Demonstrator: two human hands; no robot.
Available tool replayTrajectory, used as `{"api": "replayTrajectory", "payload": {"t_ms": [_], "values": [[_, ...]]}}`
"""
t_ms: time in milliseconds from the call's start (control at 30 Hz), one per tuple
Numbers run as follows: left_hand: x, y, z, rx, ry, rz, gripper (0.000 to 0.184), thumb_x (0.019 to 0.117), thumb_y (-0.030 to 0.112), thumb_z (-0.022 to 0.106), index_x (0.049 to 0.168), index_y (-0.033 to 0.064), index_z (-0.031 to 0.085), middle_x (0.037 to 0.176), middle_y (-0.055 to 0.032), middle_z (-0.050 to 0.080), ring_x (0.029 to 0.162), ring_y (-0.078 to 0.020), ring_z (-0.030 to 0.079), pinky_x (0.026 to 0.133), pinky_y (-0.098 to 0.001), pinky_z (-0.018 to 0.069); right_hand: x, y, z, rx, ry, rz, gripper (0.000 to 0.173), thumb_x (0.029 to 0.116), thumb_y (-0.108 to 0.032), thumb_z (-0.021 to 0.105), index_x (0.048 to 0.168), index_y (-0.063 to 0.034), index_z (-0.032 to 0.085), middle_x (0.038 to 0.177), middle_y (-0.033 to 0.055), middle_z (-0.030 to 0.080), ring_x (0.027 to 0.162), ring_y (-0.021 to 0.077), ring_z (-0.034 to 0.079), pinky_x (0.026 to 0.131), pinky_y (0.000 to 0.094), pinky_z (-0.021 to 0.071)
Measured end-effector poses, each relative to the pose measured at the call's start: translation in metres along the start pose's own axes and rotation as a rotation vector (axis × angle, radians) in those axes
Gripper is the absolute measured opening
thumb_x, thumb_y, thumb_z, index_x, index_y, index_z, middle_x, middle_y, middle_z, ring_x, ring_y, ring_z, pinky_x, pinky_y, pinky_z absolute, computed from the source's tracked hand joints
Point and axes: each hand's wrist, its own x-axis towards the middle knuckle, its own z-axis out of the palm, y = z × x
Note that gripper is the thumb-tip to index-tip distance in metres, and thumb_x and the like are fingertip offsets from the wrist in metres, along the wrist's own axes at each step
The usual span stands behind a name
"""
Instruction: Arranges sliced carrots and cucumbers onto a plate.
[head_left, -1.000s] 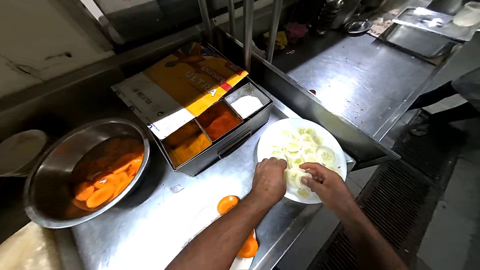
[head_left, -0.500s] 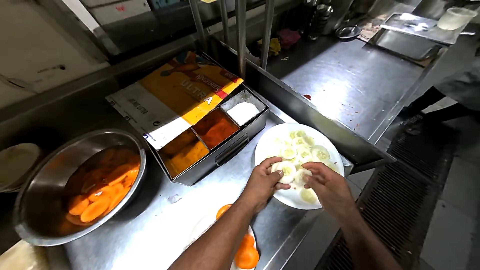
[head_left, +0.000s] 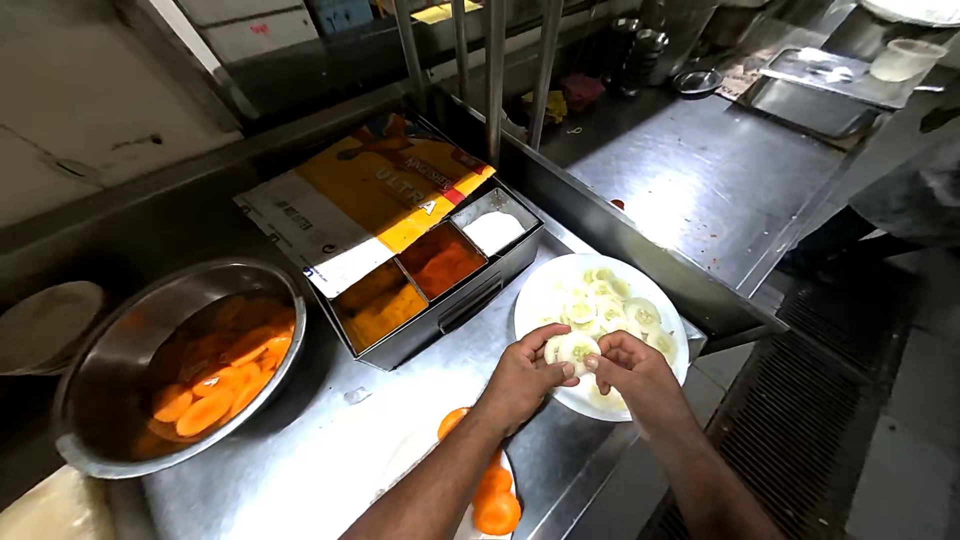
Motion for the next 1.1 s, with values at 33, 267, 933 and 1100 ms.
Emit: {"api": "replayTrajectory", "payload": {"t_ms": [33,267,933,1100], "values": [[-0.001,-0.001,0.0,-0.016,-0.004,0.003,0.053,0.0923,-0.008,0.066,0.142,0.005,0.055,0.12,-0.0172,0.068,0.096,-0.0244,0.072,0.088,-0.0385,0.0618,-0.002,0.001,0.0,0.109,-0.017,0.031,0.007,0.0884,-0.001,0.069,0.091,-0.0011,0.062,0.073,0.0097,0.064,0.059,0.016,0.061,0.057,0.0289,0.0541],[-0.006,-0.003,-0.006,-0.121,-0.039,-0.009,0.048,0.0944,-0.006,0.063,0.14,0.0048,0.054,0.114,-0.0178,0.068,0.091,-0.0246,0.072,0.085,-0.039,0.0617,-0.012,0.009,-0.001,0.475,-0.049,0.069,0.013,0.0879,-0.002,0.061,0.1,-0.0037,0.059,0.076,0.0116,0.066,0.059,0.0162,0.065,0.059,0.0303,0.0592],[-0.155,0.028,-0.104,-0.081,0.391,0.138,0.027,0.0962,0.006,0.063,0.123,0.005,0.064,0.096,-0.0145,0.069,0.065,-0.0139,0.064,0.056,-0.0266,0.0544,-0.04,-0.003,0.015,-0.196,-0.077,-0.243,0.019,0.0908,-0.012,0.061,0.107,-0.0056,0.069,0.081,0.0005,0.07,0.064,0.0093,0.066,0.057,0.0231,0.0561],[-0.246,-0.007,-0.109,-0.154,0.524,0.12,0.031,0.0929,0.004,0.059,0.124,0.0035,0.058,0.098,-0.0071,0.073,0.073,-0.0156,0.071,0.062,-0.0325,0.0608,-0.074,-0.026,0.054,-0.187,-0.396,-0.14,0.023,0.0957,-0.003,0.056,0.115,0.0062,0.064,0.089,0.0037,0.066,0.072,0.0082,0.064,0.067,0.0284,0.0575]]}}
